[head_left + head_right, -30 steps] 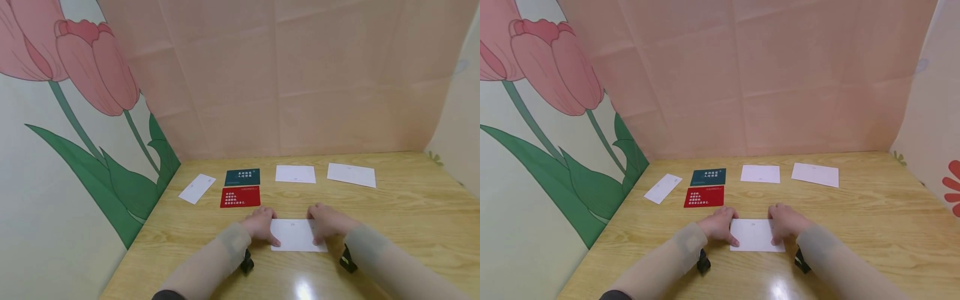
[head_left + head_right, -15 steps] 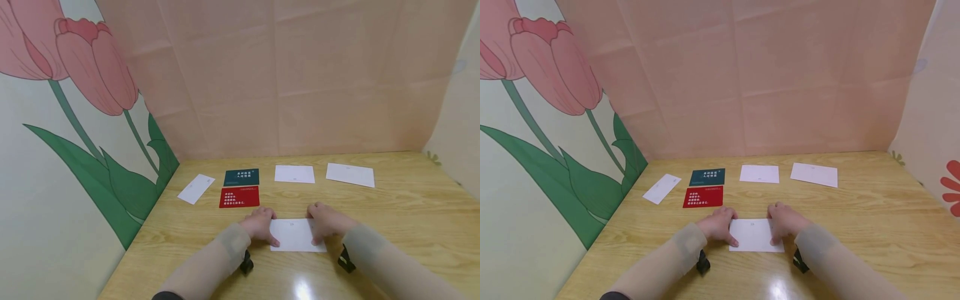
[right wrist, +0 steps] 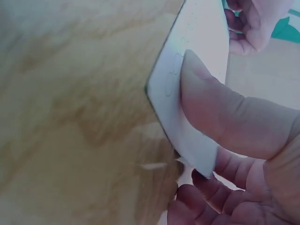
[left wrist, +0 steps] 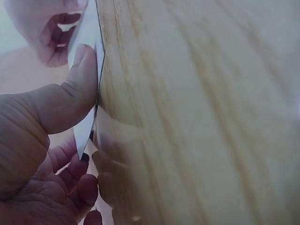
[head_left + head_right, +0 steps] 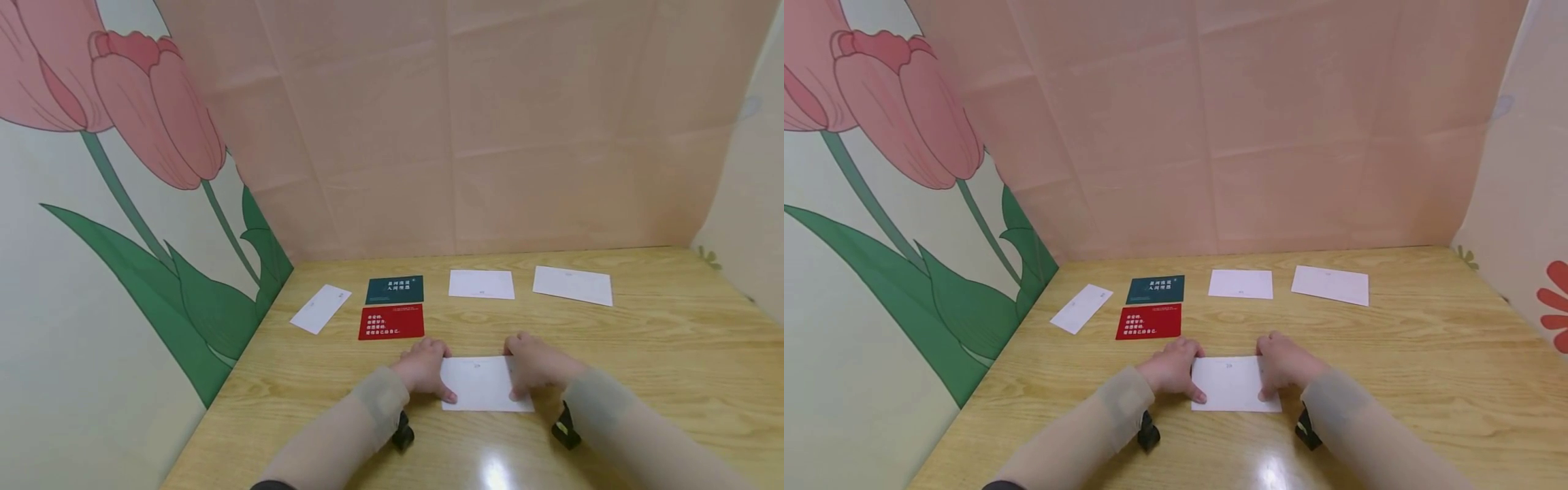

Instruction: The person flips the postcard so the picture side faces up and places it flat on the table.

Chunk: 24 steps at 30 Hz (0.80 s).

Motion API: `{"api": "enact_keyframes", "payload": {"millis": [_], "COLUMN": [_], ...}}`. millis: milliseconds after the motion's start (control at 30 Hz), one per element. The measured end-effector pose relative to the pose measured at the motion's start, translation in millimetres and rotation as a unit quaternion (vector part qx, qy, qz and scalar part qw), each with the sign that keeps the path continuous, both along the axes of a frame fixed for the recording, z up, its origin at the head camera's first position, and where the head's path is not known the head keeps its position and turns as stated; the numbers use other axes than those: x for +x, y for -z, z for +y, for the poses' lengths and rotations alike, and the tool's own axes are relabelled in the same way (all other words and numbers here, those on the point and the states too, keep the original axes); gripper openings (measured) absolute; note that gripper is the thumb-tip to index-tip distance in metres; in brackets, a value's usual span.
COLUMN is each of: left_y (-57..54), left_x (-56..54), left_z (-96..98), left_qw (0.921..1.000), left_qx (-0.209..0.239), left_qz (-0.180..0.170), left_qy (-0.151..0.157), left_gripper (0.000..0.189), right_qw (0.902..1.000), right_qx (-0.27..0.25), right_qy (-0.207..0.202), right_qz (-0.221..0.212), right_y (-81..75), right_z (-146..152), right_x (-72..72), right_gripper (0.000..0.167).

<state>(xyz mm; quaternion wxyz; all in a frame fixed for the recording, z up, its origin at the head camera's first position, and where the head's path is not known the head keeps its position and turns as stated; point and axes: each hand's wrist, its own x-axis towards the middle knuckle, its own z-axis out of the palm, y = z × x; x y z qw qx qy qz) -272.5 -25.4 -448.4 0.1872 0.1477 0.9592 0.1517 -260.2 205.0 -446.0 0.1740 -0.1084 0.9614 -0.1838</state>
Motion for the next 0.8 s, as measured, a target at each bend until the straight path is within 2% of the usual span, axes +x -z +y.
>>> {"api": "enact_keyframes", "payload": {"millis": [167, 400, 667, 800], "left_y": [-0.8, -0.8, 4.6, 8.1], "left_x": [0.8, -0.7, -4.4, -5.2], "left_z": [0.2, -4.0, -8.4, -9.4], "left_qw": [0.9999, 0.9979, 0.9953, 0.9923], "left_qx": [0.009, 0.055, 0.089, 0.11], "left_qz": [-0.004, -0.026, -0.032, -0.039], "left_qy": [-0.005, -0.021, -0.02, -0.042], "left_gripper": [0.072, 0.06, 0.045, 0.047], "right_qw": [0.9992, 0.9977, 0.9926, 0.9917], "right_qx": [-0.034, -0.064, -0.103, -0.112], "right_qy": [0.012, 0.011, 0.043, 0.047], "right_qz": [-0.015, -0.017, -0.048, -0.041], "right_y": [1.4, 2.3, 0.5, 5.8], "right_z": [3, 7, 11, 15], "right_x": [2.3, 6.3, 11.0, 9.1], "right_gripper": [0.066, 0.07, 0.058, 0.054]}}
